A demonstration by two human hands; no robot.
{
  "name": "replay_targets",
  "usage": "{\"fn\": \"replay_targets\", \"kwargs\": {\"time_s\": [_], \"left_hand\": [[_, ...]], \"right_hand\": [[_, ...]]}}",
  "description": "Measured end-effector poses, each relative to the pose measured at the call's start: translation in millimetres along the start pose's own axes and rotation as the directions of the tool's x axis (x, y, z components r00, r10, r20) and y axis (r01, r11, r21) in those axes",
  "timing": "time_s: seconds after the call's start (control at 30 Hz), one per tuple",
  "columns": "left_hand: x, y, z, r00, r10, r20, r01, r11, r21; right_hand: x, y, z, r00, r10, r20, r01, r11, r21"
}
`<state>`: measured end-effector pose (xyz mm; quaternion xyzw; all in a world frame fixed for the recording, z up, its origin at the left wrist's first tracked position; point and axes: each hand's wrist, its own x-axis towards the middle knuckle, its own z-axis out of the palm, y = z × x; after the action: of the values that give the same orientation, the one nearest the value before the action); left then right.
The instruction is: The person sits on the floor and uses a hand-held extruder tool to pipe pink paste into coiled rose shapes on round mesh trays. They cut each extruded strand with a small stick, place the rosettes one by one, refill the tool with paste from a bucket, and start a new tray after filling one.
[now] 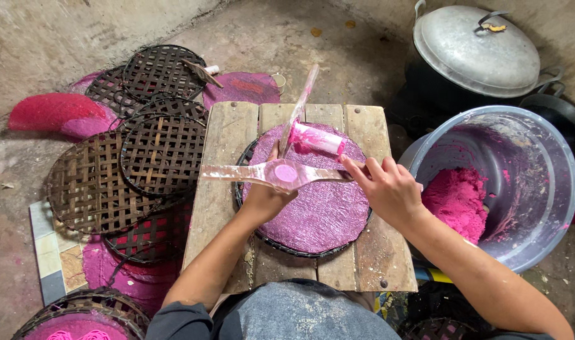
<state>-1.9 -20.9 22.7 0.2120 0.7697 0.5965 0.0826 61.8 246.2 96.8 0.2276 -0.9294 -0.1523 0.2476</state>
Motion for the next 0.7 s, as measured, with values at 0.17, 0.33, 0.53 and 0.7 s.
{"fn": "replay_targets", "kwargs": {"time_s": [0.17, 0.33, 0.53, 0.7], "left_hand": [[3.9, -1.7, -14.6, 0.971, 0.238, -0.032, -0.221, 0.938, 0.268], [0.2, -6.0, -14.4, 0.983, 0.183, 0.022, -0.179, 0.921, 0.347], [-4.8, -13.0, -4.5, 0.989, 0.132, 0.065, -0.145, 0.942, 0.302], [0.5, -3.4, -15.6, 0.979, 0.202, 0.031, -0.203, 0.942, 0.266]], "right_hand": [[-4.5, -2.6, -17.8, 0.988, 0.141, 0.059, -0.152, 0.934, 0.324], [-4.3, 3.6, -15.9, 0.97, 0.241, 0.023, -0.218, 0.829, 0.515], [1.4, -10.5, 3.9, 0.976, 0.189, 0.111, -0.216, 0.912, 0.348], [9.0, -11.7, -7.6, 0.911, 0.176, 0.372, -0.356, 0.79, 0.499]]}}
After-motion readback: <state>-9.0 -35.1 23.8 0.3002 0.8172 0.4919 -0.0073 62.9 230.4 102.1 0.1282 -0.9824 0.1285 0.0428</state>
